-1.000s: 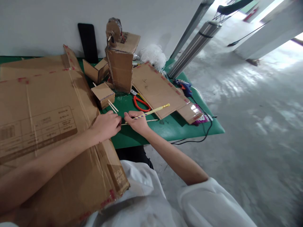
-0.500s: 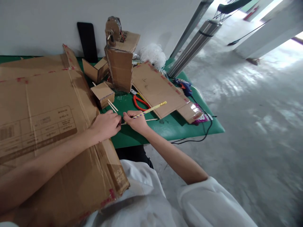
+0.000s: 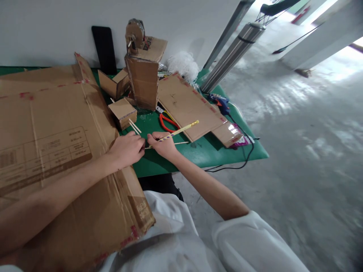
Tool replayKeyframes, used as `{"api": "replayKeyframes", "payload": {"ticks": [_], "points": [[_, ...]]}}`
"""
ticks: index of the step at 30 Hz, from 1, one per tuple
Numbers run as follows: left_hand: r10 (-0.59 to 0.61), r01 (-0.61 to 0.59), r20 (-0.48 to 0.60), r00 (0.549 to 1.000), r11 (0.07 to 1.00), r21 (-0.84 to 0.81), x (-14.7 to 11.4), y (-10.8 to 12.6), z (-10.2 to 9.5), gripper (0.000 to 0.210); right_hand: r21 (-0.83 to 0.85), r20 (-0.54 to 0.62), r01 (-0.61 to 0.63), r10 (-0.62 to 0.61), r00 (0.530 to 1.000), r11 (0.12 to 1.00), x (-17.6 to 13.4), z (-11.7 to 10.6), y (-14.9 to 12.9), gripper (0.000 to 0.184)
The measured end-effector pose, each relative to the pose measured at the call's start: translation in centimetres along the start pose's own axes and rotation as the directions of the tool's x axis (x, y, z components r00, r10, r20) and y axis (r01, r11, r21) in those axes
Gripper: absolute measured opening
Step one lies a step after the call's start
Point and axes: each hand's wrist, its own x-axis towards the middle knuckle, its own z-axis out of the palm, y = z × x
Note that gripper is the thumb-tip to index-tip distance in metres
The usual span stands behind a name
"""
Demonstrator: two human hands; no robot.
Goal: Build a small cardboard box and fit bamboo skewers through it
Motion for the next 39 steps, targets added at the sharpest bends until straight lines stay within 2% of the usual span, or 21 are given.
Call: {"api": "replayKeyframes", "payload": {"ticks": [5,15,26,39], "points": [[-0.004,0.004,-0.024,1.0,1.0,-0.009,0.0,-0.05,0.24,0.012,-0.004,0.013,-0.004,0.004,1.0,1.0,0.0,0.01,0.07,0.048],[-0.018,0.018,0.035,0.999,1.0,0.0,0.08,0.17,-0.32,0.014,-0.016,0.003,-0.011,0.011,1.0,1.0,-0.02,-0.02,-0.07,0.052],[-0.007,0.007,-0.003,1.0,1.0,0.003,0.12,0.07,0.01,0.013,0.003,0.019,0.009,-0.009,1.0,1.0,0.01,-0.07,-0.07,0.047],[-0.007,0.007,0.046,0.999,1.0,0.011,0.13,0.16,-0.34,0.016,-0.015,-0.008,-0.001,0.001,1.0,1.0,0.06,0.02,0.15,0.051]]}}
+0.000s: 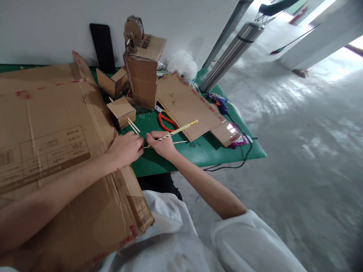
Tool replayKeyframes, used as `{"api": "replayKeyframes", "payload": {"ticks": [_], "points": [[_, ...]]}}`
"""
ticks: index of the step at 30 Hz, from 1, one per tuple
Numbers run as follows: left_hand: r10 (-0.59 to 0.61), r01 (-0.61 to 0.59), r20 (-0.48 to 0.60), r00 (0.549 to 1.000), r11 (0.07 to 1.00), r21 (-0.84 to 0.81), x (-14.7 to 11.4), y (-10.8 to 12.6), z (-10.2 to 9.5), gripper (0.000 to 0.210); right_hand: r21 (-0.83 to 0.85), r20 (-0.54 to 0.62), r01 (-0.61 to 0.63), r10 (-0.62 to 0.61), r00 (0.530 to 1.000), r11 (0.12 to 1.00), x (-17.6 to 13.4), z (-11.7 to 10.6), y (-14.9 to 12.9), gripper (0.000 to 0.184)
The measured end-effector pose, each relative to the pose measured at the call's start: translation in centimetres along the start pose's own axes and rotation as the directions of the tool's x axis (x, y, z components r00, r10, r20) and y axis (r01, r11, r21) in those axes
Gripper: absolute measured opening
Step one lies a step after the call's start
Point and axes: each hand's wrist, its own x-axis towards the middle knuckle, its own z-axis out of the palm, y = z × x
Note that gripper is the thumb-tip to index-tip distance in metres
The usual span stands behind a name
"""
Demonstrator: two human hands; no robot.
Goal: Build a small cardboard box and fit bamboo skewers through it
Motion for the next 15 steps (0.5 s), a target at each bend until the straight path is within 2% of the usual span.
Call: {"api": "replayKeyframes", "payload": {"ticks": [15], "points": [[0.012,-0.012,-0.004,1.0,1.0,0.018,0.05,-0.1,0.24,0.017,0.003,-0.003,-0.015,0.015,1.0,1.0,0.01,0.04,-0.03,0.052]]}}
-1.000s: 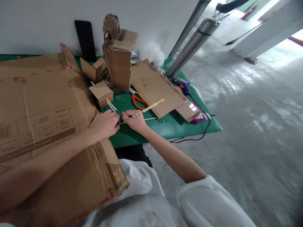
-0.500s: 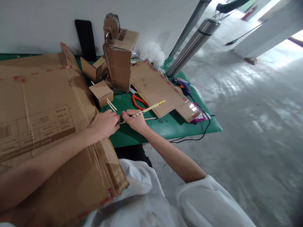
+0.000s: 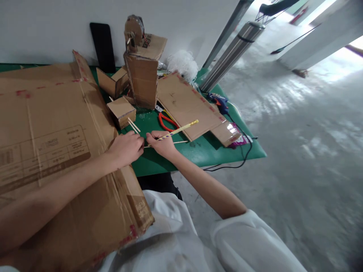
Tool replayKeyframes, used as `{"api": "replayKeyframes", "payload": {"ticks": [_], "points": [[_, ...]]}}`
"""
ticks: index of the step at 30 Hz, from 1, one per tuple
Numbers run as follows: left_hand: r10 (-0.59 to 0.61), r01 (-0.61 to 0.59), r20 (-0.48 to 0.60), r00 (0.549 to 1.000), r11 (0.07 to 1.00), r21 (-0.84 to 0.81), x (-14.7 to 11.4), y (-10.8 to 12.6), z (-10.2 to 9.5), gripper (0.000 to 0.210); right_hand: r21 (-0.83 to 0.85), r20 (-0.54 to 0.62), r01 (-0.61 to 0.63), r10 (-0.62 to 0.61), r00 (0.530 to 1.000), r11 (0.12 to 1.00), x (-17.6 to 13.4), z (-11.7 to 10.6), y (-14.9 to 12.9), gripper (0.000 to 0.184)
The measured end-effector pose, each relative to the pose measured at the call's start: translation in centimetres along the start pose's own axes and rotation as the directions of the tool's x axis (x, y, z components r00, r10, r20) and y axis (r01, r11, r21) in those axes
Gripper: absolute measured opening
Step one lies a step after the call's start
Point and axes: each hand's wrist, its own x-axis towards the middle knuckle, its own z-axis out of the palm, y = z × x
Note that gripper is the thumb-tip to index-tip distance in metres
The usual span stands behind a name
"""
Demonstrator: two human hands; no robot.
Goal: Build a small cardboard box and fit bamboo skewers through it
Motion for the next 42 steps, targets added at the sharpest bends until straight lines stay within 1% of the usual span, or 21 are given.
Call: {"api": "replayKeyframes", "payload": {"ticks": [4,8,14,21,23,27,33,36,40,42], "points": [[0.003,-0.003,0.005,1.0,1.0,0.004,0.0,0.02,-0.03,0.017,-0.002,0.028,0.012,-0.012,1.0,1.0,-0.01,-0.04,-0.04,0.054],[-0.007,0.007,0.01,1.0,1.0,0.004,0.02,0.11,-0.07,0.019,-0.01,-0.003,0.002,-0.002,1.0,1.0,-0.01,-0.02,-0.03,0.052],[-0.004,0.004,-0.033,0.999,1.0,0.01,-0.01,0.26,0.04,0.016,0.009,0.011,0.016,-0.016,1.0,1.0,0.01,-0.03,0.09,0.049],[-0.003,0.003,-0.002,1.0,1.0,0.018,0.02,0.23,-0.14,0.017,0.015,0.006,0.046,-0.046,0.999,0.999,-0.03,-0.02,0.0,0.047],[0.001,-0.001,-0.004,1.0,1.0,0.022,0.03,0.22,-0.15,0.018,0.008,-0.007,0.043,-0.043,0.999,0.999,-0.04,0.0,0.04,0.047],[0.018,-0.018,0.0,1.0,0.999,0.035,0.0,0.15,-0.09,0.017,0.006,0.019,0.03,-0.03,0.999,1.0,-0.03,0.03,0.17,0.05],[-0.011,0.012,-0.028,1.0,1.0,0.027,-0.03,0.15,-0.02,0.016,0.008,-0.004,0.036,-0.036,0.999,0.999,-0.01,0.01,0.12,0.051],[-0.008,0.009,-0.023,1.0,0.999,0.032,0.05,0.24,-0.05,0.016,0.014,0.018,0.038,-0.039,0.999,0.999,0.0,-0.05,0.05,0.051],[0.002,-0.001,-0.016,1.0,0.999,0.037,0.06,0.24,-0.06,0.017,0.002,0.0,0.024,-0.024,1.0,1.0,-0.01,-0.04,0.04,0.05],[0.007,-0.006,-0.012,1.0,0.999,0.04,0.02,0.19,-0.04,0.017,0.004,0.012,0.028,-0.028,1.0,1.0,-0.02,-0.01,0.08,0.051]]}}
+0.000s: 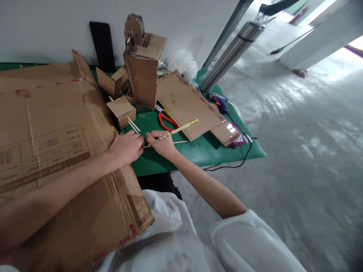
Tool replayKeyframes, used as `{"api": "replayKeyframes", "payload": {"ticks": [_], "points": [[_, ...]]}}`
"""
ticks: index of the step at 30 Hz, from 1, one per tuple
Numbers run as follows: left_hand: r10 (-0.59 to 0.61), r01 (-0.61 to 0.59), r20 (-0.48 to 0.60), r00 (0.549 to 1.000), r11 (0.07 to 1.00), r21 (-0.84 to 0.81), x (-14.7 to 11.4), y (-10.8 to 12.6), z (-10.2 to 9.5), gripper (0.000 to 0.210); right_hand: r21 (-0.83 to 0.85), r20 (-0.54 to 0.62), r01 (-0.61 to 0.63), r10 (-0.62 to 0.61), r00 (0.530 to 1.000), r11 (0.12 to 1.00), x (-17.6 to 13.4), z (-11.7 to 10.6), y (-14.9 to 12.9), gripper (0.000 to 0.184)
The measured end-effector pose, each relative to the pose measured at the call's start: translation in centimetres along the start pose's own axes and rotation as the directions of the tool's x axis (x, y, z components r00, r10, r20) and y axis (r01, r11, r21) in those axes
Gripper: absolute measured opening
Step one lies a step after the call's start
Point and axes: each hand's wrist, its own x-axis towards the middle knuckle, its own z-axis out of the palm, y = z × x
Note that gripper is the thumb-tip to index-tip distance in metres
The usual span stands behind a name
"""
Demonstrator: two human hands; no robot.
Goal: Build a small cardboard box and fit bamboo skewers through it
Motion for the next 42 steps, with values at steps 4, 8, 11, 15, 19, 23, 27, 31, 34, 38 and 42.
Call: {"api": "replayKeyframes", "payload": {"ticks": [4,8,11,15,19,23,27,31,34,38,42], "points": [[-0.002,0.002,0.001,1.0,1.0,-0.004,-0.04,-0.03,0.08,0.017,-0.012,-0.009,0.014,-0.014,1.0,1.0,-0.02,0.05,0.01,0.049],[-0.013,0.013,-0.011,1.0,1.0,-0.012,0.0,0.07,0.18,0.016,-0.005,-0.022,0.007,-0.007,1.0,1.0,-0.06,0.06,-0.05,0.047],[-0.012,0.012,-0.015,1.0,1.0,-0.014,0.02,0.09,0.16,0.015,0.006,-0.018,0.018,-0.018,1.0,1.0,-0.04,0.08,0.0,0.047],[-0.003,0.003,0.0,1.0,1.0,-0.003,-0.01,-0.03,0.06,0.016,-0.017,-0.024,0.026,-0.027,0.999,1.0,0.02,0.07,0.09,0.049],[0.011,-0.011,0.002,1.0,1.0,0.009,-0.06,-0.15,0.15,0.017,-0.019,-0.006,0.035,-0.035,0.999,0.999,-0.08,-0.04,-0.03,0.05],[0.01,-0.01,-0.015,1.0,1.0,0.005,-0.01,-0.1,0.33,0.019,-0.028,-0.033,0.018,-0.019,0.999,0.999,-0.23,-0.09,-0.23,0.051],[-0.008,0.008,-0.008,1.0,1.0,0.013,-0.03,0.06,0.18,0.019,-0.027,-0.012,0.002,-0.003,1.0,1.0,-0.16,-0.06,-0.23,0.052],[-0.014,0.014,-0.015,1.0,1.0,-0.001,-0.14,0.16,0.01,0.018,-0.03,-0.011,0.001,-0.001,1.0,1.0,-0.08,-0.03,-0.08,0.051],[-0.005,0.005,-0.016,1.0,1.0,-0.012,-0.19,0.11,-0.01,0.017,-0.016,-0.021,0.002,-0.002,1.0,1.0,-0.08,0.0,-0.04,0.05],[-0.006,0.006,0.0,1.0,1.0,-0.024,-0.16,0.02,-0.04,0.018,-0.011,0.002,-0.013,0.013,1.0,1.0,-0.07,0.01,-0.16,0.051],[-0.013,0.014,0.015,1.0,0.999,-0.03,-0.08,0.03,-0.08,0.019,-0.022,-0.02,-0.016,0.016,1.0,1.0,-0.09,0.01,-0.28,0.051]]}}
